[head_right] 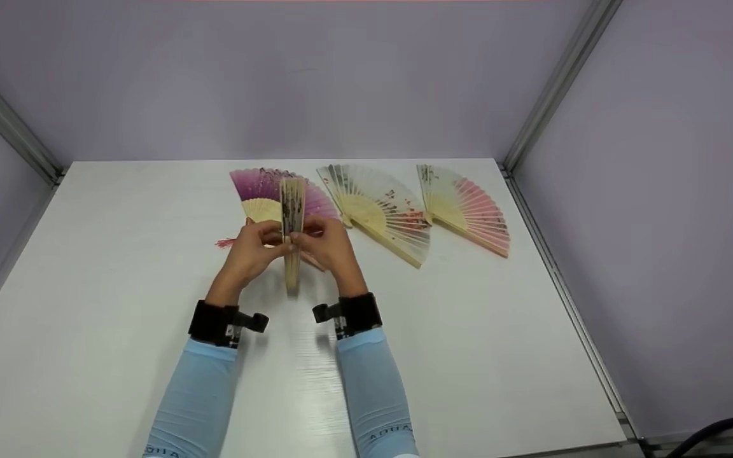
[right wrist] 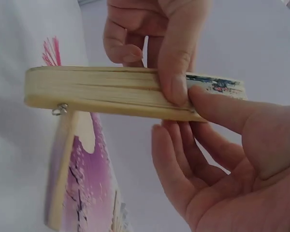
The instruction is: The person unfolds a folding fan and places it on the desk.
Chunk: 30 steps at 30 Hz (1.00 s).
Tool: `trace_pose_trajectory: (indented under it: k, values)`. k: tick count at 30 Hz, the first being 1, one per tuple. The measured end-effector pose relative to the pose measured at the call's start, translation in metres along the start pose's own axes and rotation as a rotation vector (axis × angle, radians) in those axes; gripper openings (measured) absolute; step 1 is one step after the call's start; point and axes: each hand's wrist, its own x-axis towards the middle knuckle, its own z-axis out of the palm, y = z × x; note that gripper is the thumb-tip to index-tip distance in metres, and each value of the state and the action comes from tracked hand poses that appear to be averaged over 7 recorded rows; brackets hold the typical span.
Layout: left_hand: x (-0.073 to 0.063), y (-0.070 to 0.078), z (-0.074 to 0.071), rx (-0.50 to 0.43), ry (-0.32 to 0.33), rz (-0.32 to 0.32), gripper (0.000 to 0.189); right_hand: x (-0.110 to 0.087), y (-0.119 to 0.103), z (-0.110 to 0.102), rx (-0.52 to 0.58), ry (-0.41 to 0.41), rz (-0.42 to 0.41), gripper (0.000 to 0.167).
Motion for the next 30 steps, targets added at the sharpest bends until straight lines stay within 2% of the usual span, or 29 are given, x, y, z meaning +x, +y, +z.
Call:
trace_pose_trajectory:
  k: [5,11,13,19,25,30]
  values:
    - [0.001,-0.002,0.015,-0.058,0.021,0.058,0.034,-0.001,0.006,-0.021,0.111,-0.028,-0.022,0.020]
    - [-0.003,0.001,0.019,-0.087,-0.009,0.033,0.028,0.001,0.005,-0.030,0.162,0.017,-0.103,0.022]
    - [-0.003,0.002,0.018,-0.103,-0.001,0.029,0.028,0.001,0.004,-0.030,0.170,0.022,-0.110,0.024]
    - [-0.002,0.003,0.018,-0.129,0.076,0.031,0.033,0.002,0.009,-0.032,0.182,-0.107,-0.060,0.031]
    - [-0.003,0.002,0.019,-0.178,0.062,0.052,0.034,0.001,0.015,-0.037,0.208,-0.182,-0.054,0.032]
    - [-0.005,0.004,0.019,-0.227,0.037,0.051,0.035,0.001,0.015,-0.035,0.260,-0.184,-0.063,0.032]
